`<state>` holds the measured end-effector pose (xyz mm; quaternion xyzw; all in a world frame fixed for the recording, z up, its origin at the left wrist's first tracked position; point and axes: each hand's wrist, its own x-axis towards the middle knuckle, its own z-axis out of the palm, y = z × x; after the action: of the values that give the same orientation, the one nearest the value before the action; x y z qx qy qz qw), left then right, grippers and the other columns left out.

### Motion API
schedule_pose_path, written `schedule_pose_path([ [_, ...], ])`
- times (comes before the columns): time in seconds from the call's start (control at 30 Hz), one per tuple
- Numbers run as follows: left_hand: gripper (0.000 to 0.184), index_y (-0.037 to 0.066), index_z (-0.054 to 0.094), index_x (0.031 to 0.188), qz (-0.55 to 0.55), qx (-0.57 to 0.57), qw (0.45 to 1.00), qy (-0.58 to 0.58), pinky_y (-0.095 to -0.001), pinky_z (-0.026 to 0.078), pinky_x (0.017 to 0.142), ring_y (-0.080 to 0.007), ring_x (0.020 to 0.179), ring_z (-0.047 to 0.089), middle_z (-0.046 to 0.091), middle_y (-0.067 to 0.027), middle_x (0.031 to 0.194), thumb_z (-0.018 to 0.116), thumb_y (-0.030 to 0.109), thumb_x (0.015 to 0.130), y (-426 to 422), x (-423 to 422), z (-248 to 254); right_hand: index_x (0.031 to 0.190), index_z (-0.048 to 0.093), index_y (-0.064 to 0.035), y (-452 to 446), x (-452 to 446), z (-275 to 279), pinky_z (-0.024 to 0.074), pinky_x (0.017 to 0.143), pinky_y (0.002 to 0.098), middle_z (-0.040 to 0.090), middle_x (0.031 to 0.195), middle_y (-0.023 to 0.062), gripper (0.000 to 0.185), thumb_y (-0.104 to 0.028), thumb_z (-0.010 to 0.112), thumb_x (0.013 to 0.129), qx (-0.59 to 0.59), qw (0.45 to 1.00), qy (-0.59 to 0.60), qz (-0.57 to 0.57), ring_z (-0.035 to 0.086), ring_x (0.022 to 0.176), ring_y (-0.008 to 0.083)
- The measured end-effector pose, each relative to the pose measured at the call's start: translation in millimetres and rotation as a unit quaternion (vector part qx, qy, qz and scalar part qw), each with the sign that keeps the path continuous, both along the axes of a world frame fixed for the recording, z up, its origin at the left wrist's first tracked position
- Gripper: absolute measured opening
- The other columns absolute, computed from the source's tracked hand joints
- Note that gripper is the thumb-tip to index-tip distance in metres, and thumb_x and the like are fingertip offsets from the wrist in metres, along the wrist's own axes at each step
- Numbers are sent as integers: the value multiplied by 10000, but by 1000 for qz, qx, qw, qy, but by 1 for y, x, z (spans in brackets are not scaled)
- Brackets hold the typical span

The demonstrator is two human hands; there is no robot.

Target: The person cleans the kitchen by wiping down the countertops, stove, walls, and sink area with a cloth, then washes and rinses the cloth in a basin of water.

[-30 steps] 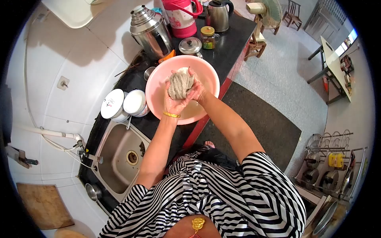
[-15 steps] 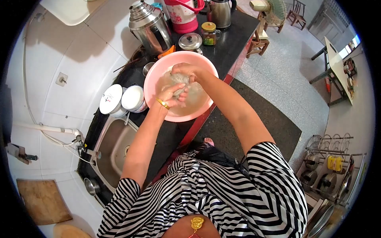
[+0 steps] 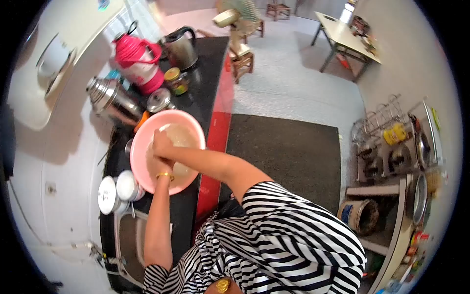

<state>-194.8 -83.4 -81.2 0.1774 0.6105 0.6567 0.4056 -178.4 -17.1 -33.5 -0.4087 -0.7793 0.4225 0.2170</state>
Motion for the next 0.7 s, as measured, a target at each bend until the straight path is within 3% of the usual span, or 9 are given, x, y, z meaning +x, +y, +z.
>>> schedule_pose_path([
  [0.07,355,67,449,1056,78,154,978,-122,-284,475,567,-138,759,546,522,-62,893,569,204,751,3,16,29,973,451,0,11,12,8,411,734,416,524,897,205,325,-141,523,689,-12,999,8,-31,509,864,354],
  [0.13,395,58,410,1065,-123,-286,937,156,-276,457,523,-143,754,529,482,-99,952,555,262,760,-13,42,109,1008,450,-6,16,37,45,412,717,388,504,923,149,418,-288,573,725,-235,956,101,147,491,881,281],
  [0.17,395,58,410,1065,-130,-281,937,161,-276,457,523,-143,754,529,482,-99,952,555,262,760,-18,35,101,1008,450,-6,27,40,47,412,717,388,504,923,149,418,-288,573,725,-229,958,104,140,491,881,281],
  [0.23,444,23,393,1077,-114,-12,963,-245,-221,417,481,-128,695,490,452,-105,949,557,283,755,-30,15,84,1050,454,-40,51,47,50,387,733,358,449,1018,108,551,-450,589,707,-491,836,106,221,433,907,213],
  [0.27,444,23,393,1077,-122,-10,962,-243,-221,417,481,-128,695,490,452,-105,949,557,283,755,-30,12,82,1085,463,-82,51,49,50,386,724,349,451,1035,112,552,-489,551,723,-524,833,106,144,437,858,201],
  [0.33,455,21,389,1071,-166,227,748,-601,-210,400,463,-130,634,465,451,-91,892,551,298,749,-30,18,95,1110,443,-73,50,61,52,388,741,345,453,1065,114,602,-526,527,723,-540,817,143,144,425,909,216],
  [0.5,468,-3,372,1076,-177,288,652,-679,-184,392,467,-112,615,443,450,-76,832,577,247,738,-19,45,120,1045,471,-44,28,68,69,438,772,392,506,1056,144,510,-481,472,782,-632,535,453,330,515,805,293],
  [0.63,446,1,361,1071,-186,258,654,-687,-178,371,456,-89,553,417,432,-26,761,563,241,755,-30,37,124,938,537,-62,41,54,68,456,521,285,547,727,44,285,-313,499,808,-505,719,307,367,544,643,144],
  [0.7,438,14,362,1075,-214,208,736,-608,-177,320,419,-80,520,387,407,-13,728,550,262,767,-35,32,123,985,533,-84,41,50,74,423,443,230,539,681,2,232,-209,491,793,-531,724,266,350,525,591,78],
])
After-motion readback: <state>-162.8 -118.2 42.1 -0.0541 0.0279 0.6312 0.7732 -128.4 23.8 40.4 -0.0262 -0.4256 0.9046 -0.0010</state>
